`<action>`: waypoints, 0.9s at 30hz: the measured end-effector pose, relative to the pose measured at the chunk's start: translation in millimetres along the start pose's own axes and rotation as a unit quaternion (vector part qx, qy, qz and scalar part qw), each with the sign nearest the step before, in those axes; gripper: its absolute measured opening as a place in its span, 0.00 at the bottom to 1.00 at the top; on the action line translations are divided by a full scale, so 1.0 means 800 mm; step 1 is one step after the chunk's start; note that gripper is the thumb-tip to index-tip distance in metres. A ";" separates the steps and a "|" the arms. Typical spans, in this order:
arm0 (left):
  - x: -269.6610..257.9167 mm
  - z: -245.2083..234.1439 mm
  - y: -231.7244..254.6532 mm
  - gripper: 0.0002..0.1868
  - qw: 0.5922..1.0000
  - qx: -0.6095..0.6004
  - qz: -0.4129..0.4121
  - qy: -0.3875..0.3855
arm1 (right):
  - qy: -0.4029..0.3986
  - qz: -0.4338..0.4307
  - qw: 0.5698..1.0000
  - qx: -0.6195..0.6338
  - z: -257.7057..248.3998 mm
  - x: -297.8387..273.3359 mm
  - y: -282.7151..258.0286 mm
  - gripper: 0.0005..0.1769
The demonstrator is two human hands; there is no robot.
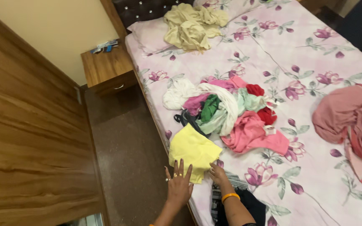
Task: The person folds various garments on a bed and places them into a wardrobe. They handle a yellow cloth, a black top, and a dark blue patterned cloth, folding each item and arranging them on shelves lined with newspaper.
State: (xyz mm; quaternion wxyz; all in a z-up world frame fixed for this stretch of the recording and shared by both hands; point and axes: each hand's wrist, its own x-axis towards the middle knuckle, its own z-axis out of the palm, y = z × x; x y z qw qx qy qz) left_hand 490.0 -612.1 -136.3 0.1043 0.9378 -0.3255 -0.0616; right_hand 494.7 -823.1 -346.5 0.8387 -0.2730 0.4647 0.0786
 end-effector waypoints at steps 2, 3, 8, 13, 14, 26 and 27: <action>-0.003 0.000 -0.004 0.45 0.999 -0.007 -0.025 -0.034 | -0.001 0.003 0.999 0.042 0.018 0.011 -0.005 0.31; -0.001 0.001 -0.009 0.44 0.999 -0.006 -0.024 -0.020 | -0.005 0.002 0.998 0.062 0.028 0.018 -0.010 0.31; -0.025 0.002 -0.028 0.44 0.996 0.014 -0.070 -0.058 | -0.023 0.013 0.990 0.136 0.057 0.034 0.002 0.28; -0.030 -0.005 -0.038 0.46 0.995 -0.003 -0.097 -0.031 | 0.036 0.017 0.996 0.077 0.085 0.042 -0.015 0.30; -0.032 -0.007 -0.036 0.46 0.994 -0.005 -0.100 -0.031 | 0.041 0.006 0.998 0.040 0.088 0.038 -0.020 0.31; 0.005 -0.040 0.023 0.45 0.994 -0.011 -0.088 -0.063 | -0.146 -0.096 0.983 0.052 0.023 -0.077 -0.086 0.30; 0.007 -0.043 0.028 0.45 0.995 -0.016 -0.082 -0.054 | -0.146 -0.102 0.983 0.048 0.010 -0.085 -0.088 0.29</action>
